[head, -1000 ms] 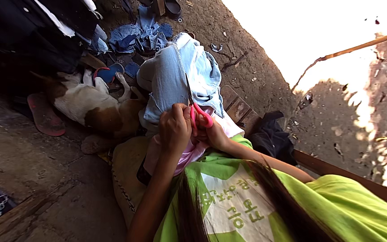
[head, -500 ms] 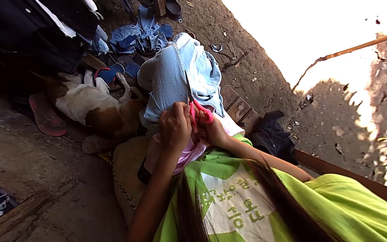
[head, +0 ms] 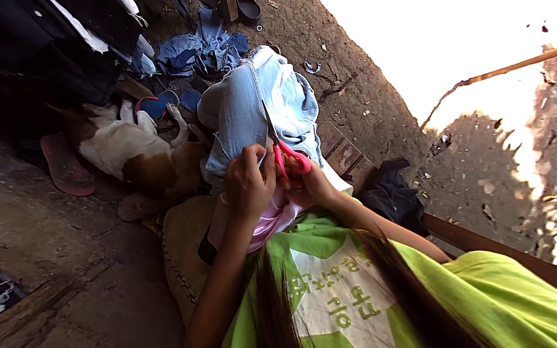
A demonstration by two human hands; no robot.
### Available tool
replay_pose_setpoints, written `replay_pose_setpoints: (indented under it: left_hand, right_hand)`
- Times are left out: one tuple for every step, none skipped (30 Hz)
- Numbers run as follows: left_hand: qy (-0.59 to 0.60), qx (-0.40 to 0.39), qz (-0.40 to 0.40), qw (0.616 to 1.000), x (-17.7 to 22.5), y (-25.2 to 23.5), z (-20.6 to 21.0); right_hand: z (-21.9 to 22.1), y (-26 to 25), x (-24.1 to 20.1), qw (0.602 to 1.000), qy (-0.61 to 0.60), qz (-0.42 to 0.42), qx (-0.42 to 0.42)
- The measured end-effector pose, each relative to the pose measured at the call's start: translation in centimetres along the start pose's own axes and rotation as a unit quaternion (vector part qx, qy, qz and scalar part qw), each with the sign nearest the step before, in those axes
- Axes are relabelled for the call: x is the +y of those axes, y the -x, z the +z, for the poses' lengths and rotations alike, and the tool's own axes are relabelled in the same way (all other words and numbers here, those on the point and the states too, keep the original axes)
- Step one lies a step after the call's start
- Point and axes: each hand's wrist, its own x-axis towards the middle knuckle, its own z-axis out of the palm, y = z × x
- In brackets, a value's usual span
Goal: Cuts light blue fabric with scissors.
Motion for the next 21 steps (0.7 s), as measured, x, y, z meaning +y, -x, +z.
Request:
replay_pose_setpoints:
  left_hand:
    - [0.010, -0.007, -0.017, 1.000, -0.2, -0.1, -0.3]
    - [0.016, -0.017, -0.033, 0.999, -0.4, -0.3, -0.7]
    - [0.017, -0.022, -0.043, 0.999, -0.7, -0.5, -1.1]
    - [0.011, -0.018, -0.045, 0.999, -1.1, -0.8, -1.3]
    - [-0.001, -0.013, -0.039, 0.999, -1.7, -1.0, -1.6]
    - [-0.005, -0.014, -0.026, 1.000, -2.4, -1.2, -1.7]
    - [0.003, -0.018, -0.008, 1.000, -3.3, -1.3, -1.7]
    - [0.013, -0.021, 0.013, 1.000, -4.0, -1.4, -1.6]
    - [0.017, -0.014, 0.034, 0.999, -4.6, -1.4, -1.4]
    - [0.014, 0.000, 0.054, 0.998, -5.0, -1.5, -1.3]
    - [0.005, 0.019, 0.070, 0.997, -5.2, -1.8, -1.1]
    - [-0.004, 0.036, 0.077, 0.996, -5.3, -2.1, -1.0]
    - [-0.011, 0.036, 0.081, 0.996, -5.3, -2.4, -1.0]
    - [-0.010, 0.026, 0.090, 0.996, -5.4, -2.6, -1.1]
    - [-0.004, 0.011, 0.102, 0.995, -5.5, -2.7, -1.2]
    - [0.004, -0.006, 0.116, 0.993, -5.4, -2.8, -1.4]
    - [0.011, -0.023, 0.130, 0.991, -5.1, -2.8, -1.7]
    - [0.017, -0.041, 0.141, 0.989, -4.6, -2.7, -2.0]
    - [0.016, -0.063, 0.148, 0.987, -3.9, -2.5, -2.4]
    - [0.014, -0.083, 0.149, 0.985, -3.0, -2.2, -2.8]
    - [0.009, -0.100, 0.147, 0.984, -2.1, -1.9, -3.1]
  right_hand:
    - [-0.2, 0.2, -0.1, 1.000, -0.002, 0.003, -0.010]
    - [-0.3, 0.4, -0.2, 1.000, -0.008, 0.006, -0.018]
    - [-0.4, 0.8, -0.1, 0.999, -0.015, 0.013, -0.025]
    - [-0.3, 1.2, -0.1, 0.999, -0.021, 0.024, -0.030]
    - [-0.2, 1.6, -0.1, 0.999, -0.026, 0.034, -0.032]
    - [-0.1, 1.9, 0.0, 0.998, -0.030, 0.039, -0.032]
    - [0.0, 2.0, 0.1, 0.998, -0.031, 0.036, -0.033]
    - [0.1, 2.0, 0.2, 0.999, -0.027, 0.031, -0.033]
    - [0.1, 1.9, 0.2, 0.999, -0.020, 0.023, -0.030]
    - [0.3, 1.7, 0.2, 1.000, -0.014, 0.016, -0.021]
    - [0.4, 1.5, 0.2, 1.000, -0.002, 0.008, -0.013]
    - [0.4, 1.2, 0.2, 1.000, 0.008, -0.004, -0.008]
    - [0.4, 1.0, 0.1, 1.000, 0.018, -0.019, -0.004]
    - [0.5, 0.8, 0.2, 0.999, 0.027, -0.035, 0.001]
    - [0.6, 0.6, 0.2, 0.998, 0.035, -0.049, 0.008]
    - [0.7, 0.6, 0.1, 0.998, 0.039, -0.057, 0.014]
    - [0.8, 0.6, 0.1, 0.997, 0.040, -0.060, 0.017]
    - [0.9, 0.8, 0.0, 0.997, 0.041, -0.060, 0.018]
    - [0.9, 1.1, -0.1, 0.997, 0.043, -0.055, 0.018]
    - [0.9, 1.5, -0.2, 0.998, 0.042, -0.048, 0.018]
    - [0.8, 1.8, -0.2, 0.998, 0.039, -0.044, 0.017]
